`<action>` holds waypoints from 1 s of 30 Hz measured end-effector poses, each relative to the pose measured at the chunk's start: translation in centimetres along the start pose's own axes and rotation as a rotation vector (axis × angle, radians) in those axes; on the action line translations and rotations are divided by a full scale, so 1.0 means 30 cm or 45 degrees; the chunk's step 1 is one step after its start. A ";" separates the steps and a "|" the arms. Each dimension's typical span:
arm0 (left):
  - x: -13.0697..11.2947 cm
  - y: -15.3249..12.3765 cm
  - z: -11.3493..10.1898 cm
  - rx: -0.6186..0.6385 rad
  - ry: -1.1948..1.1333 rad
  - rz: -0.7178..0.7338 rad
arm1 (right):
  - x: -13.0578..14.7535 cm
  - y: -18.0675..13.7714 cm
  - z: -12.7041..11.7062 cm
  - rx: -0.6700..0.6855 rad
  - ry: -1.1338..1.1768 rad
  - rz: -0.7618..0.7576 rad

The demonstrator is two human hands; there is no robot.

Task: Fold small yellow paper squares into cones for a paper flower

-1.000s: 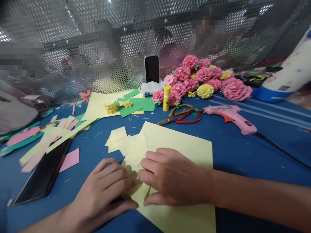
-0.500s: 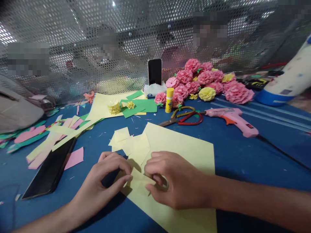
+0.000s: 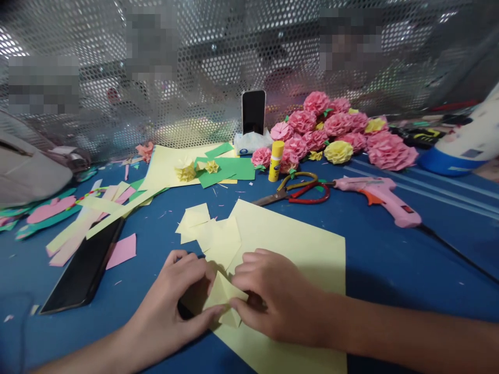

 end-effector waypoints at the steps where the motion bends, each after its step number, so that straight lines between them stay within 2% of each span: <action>1: -0.001 0.003 0.004 -0.002 0.023 0.008 | -0.001 0.001 0.002 0.010 -0.007 0.003; 8: 0.008 0.017 0.014 0.016 0.028 0.089 | -0.020 0.012 -0.028 0.026 0.035 0.046; 11: 0.004 0.012 0.005 0.008 0.053 0.144 | -0.032 0.012 -0.035 0.038 0.037 0.004; 16: -0.021 0.007 -0.017 0.006 0.047 0.293 | -0.017 0.004 -0.054 0.008 0.045 -0.238; 21: -0.052 -0.001 -0.033 -0.018 0.076 0.532 | 0.031 -0.026 -0.081 -0.097 -0.138 -0.589; 26: -0.101 -0.021 -0.043 -0.187 0.310 0.781 | 0.044 -0.050 -0.099 -0.184 -0.242 -0.737; 28: -0.114 -0.028 -0.043 -0.243 0.378 0.816 | 0.047 -0.054 -0.100 -0.184 -0.229 -0.774; 30: -0.120 -0.031 -0.031 -0.220 0.433 0.820 | 0.049 -0.055 -0.101 -0.188 -0.214 -0.789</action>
Point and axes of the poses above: each hand's wrist, its own y-axis towards the middle knuckle, its own z-axis out of the palm, x = y × z, the point moved 7 cm from there along y, towards the middle knuckle, and after that the axes turned 5 degrees about z, right-handed, at the moved point
